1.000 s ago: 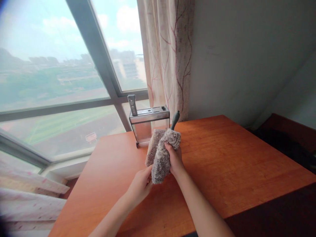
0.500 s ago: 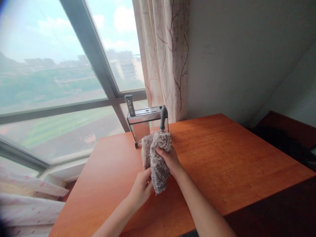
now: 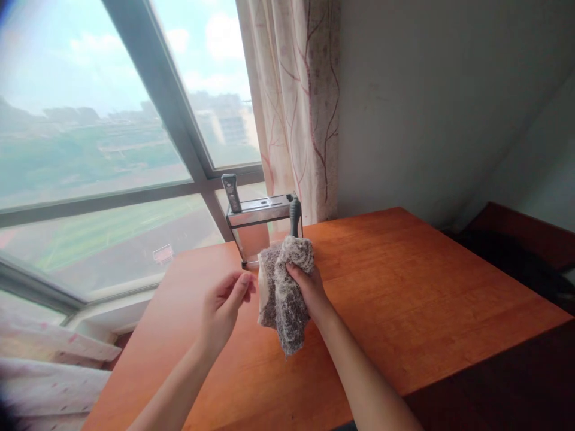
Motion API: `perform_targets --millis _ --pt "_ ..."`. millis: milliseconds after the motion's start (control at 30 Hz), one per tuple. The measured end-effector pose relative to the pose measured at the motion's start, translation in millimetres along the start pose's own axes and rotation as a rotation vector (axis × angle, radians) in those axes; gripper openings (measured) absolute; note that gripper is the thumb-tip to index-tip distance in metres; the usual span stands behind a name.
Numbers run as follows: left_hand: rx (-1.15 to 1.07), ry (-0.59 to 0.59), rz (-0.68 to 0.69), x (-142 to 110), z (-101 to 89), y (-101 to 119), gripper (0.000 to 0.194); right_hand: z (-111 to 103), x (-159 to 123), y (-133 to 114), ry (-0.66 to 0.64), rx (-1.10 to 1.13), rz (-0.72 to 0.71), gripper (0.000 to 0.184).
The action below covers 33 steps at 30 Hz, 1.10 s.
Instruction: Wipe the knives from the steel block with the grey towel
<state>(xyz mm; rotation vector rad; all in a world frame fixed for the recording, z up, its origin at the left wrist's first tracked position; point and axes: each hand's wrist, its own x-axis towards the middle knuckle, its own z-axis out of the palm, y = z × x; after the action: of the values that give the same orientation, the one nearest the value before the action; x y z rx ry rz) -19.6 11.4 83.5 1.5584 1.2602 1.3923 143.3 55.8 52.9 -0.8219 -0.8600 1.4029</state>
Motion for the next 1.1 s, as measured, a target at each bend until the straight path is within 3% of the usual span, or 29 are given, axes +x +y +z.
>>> perform_targets --millis 133,233,400,767,1100 --pt "0.054 -0.025 0.083 38.1 11.9 21.5 0.020 1.4 -4.6 -0.3 -0.073 -0.038 0.004 0.037" --pt "0.018 -0.107 0.089 63.0 27.6 27.5 0.021 0.4 -4.5 1.5 -0.126 -0.063 -0.010 0.038" --pt "-0.062 -0.221 0.093 88.4 42.1 32.3 0.023 -1.9 -1.6 4.0 -0.100 -0.149 -0.040 0.032" --pt "-0.195 -0.093 0.005 113.0 42.0 31.4 0.027 1.3 1.1 2.7 -0.106 -0.230 -0.075 0.030" --pt "-0.100 0.047 0.205 161.2 26.1 77.2 0.025 6.3 -4.9 4.0 -0.136 -0.253 -0.043 0.028"
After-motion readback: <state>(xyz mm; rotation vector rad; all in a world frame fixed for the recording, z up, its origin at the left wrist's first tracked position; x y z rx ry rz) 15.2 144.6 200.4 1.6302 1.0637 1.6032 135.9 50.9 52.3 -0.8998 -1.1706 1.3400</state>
